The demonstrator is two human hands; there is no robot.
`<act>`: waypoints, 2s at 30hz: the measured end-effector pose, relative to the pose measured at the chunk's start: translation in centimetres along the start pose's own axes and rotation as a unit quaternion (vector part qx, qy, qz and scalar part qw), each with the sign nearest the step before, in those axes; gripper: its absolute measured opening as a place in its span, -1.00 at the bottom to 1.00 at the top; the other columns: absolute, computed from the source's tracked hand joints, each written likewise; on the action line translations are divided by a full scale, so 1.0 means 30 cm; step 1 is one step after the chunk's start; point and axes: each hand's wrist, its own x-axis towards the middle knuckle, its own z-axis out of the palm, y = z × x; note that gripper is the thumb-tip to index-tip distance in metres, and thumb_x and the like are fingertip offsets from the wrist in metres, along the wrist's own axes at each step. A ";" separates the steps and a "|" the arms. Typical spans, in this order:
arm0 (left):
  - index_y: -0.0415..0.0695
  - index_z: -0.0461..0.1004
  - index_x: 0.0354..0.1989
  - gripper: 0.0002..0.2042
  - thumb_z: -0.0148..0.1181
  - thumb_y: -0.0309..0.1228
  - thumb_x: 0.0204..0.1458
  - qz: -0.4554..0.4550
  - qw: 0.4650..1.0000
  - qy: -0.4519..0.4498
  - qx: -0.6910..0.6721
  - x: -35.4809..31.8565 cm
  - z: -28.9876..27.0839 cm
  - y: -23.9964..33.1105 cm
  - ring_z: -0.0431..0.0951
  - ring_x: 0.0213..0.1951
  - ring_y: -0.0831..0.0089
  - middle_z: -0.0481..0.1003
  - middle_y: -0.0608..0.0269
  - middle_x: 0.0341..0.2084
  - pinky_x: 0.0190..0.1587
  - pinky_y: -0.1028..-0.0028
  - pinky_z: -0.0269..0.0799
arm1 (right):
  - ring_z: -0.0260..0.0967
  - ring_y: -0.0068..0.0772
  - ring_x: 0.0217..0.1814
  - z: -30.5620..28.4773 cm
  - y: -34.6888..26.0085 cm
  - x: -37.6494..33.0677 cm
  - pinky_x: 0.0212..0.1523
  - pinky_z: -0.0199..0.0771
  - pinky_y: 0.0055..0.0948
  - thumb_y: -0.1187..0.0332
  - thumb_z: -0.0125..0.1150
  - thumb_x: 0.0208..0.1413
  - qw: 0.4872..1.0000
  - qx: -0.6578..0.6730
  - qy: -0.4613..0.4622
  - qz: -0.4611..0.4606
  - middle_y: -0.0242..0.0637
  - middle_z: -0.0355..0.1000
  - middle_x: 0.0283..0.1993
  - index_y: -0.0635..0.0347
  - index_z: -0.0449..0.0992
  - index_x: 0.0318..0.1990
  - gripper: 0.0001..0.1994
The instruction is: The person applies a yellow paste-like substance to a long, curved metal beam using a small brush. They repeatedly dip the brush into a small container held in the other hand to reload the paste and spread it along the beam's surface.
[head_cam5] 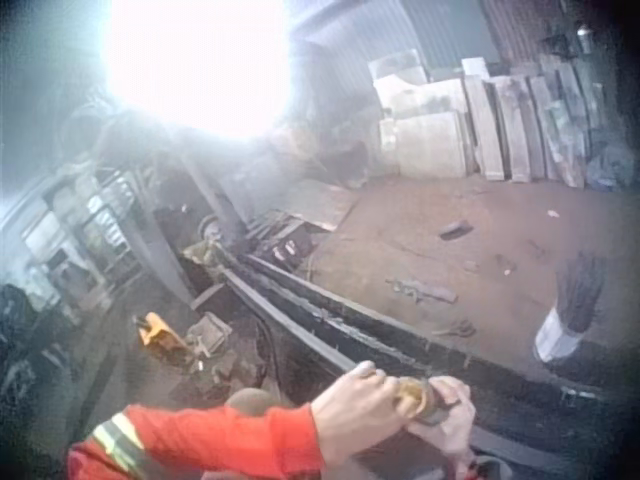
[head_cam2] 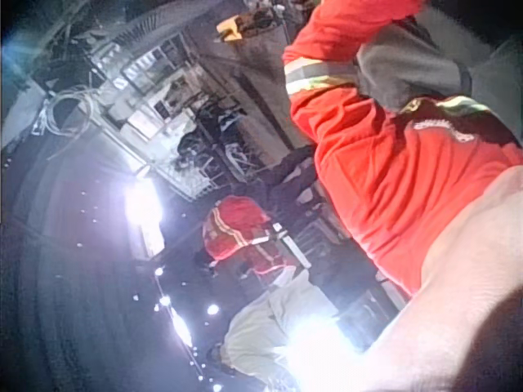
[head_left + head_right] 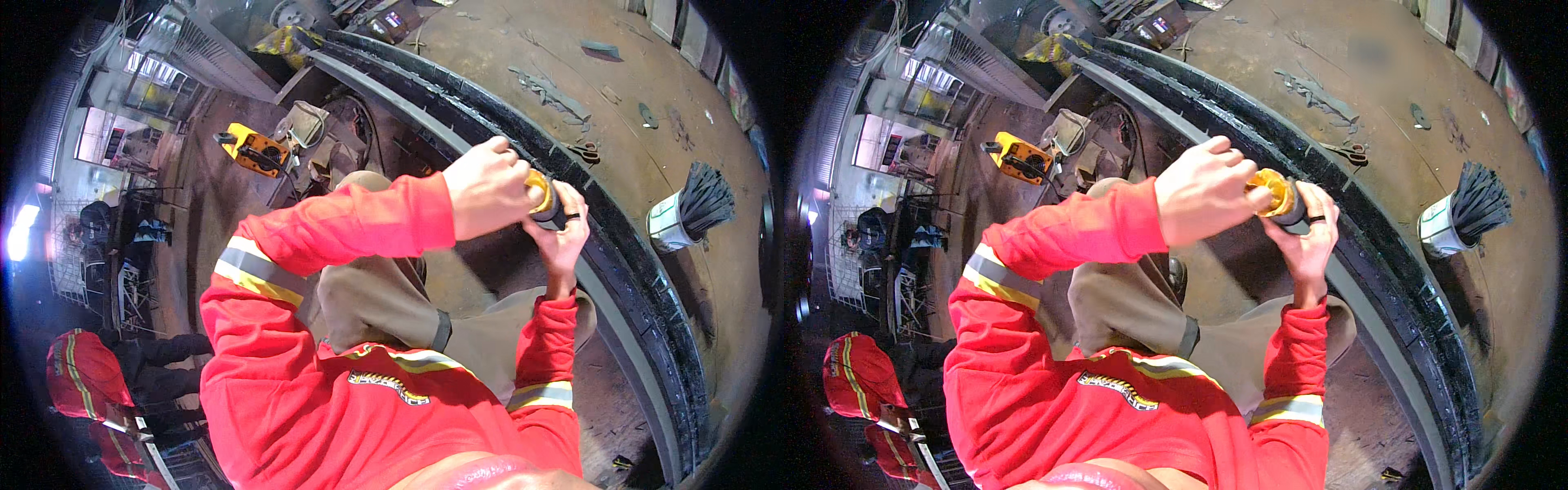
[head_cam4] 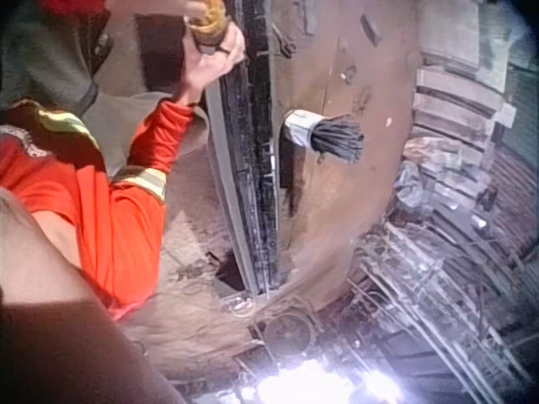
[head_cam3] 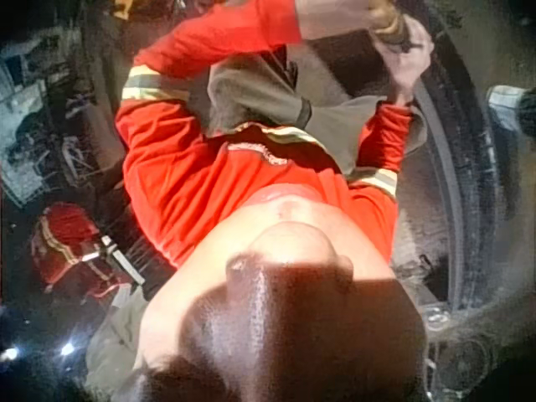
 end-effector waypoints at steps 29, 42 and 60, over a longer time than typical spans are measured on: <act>-0.23 0.45 -0.33 -0.87 0.23 -0.46 0.00 -0.252 0.758 -0.012 -0.602 -0.382 0.278 -0.684 0.34 -0.42 0.72 0.43 0.41 -0.50 -0.36 0.65 0.24 | 0.39 -0.17 -0.04 0.399 -0.026 0.177 0.03 0.31 -0.29 0.35 0.56 -0.49 0.991 -0.123 0.005 0.047 -0.21 0.46 -0.11 0.15 0.46 -0.10 -0.37; -0.22 0.44 -0.33 -0.86 0.27 -0.55 -0.05 -0.369 0.621 0.074 -0.687 -0.497 -0.210 -1.358 0.39 -0.36 0.73 0.46 0.42 -0.44 -0.26 0.68 0.28 | 0.42 -0.32 -0.06 0.793 -0.431 0.752 0.06 0.37 -0.39 0.43 0.56 -0.43 0.979 0.023 0.036 0.201 -0.22 0.47 -0.12 0.23 0.46 -0.11 -0.42; -0.22 0.45 -0.26 -0.83 0.25 -0.58 -0.03 -0.455 0.578 0.240 -0.633 -0.530 -0.636 -1.869 0.42 -0.38 0.69 0.48 0.35 -0.42 -0.30 0.67 0.30 | 0.42 -0.35 -0.10 1.039 -0.813 1.387 0.03 0.36 -0.40 0.42 0.56 -0.39 0.985 -0.005 -0.014 0.171 -0.21 0.47 -0.17 0.26 0.46 -0.12 -0.44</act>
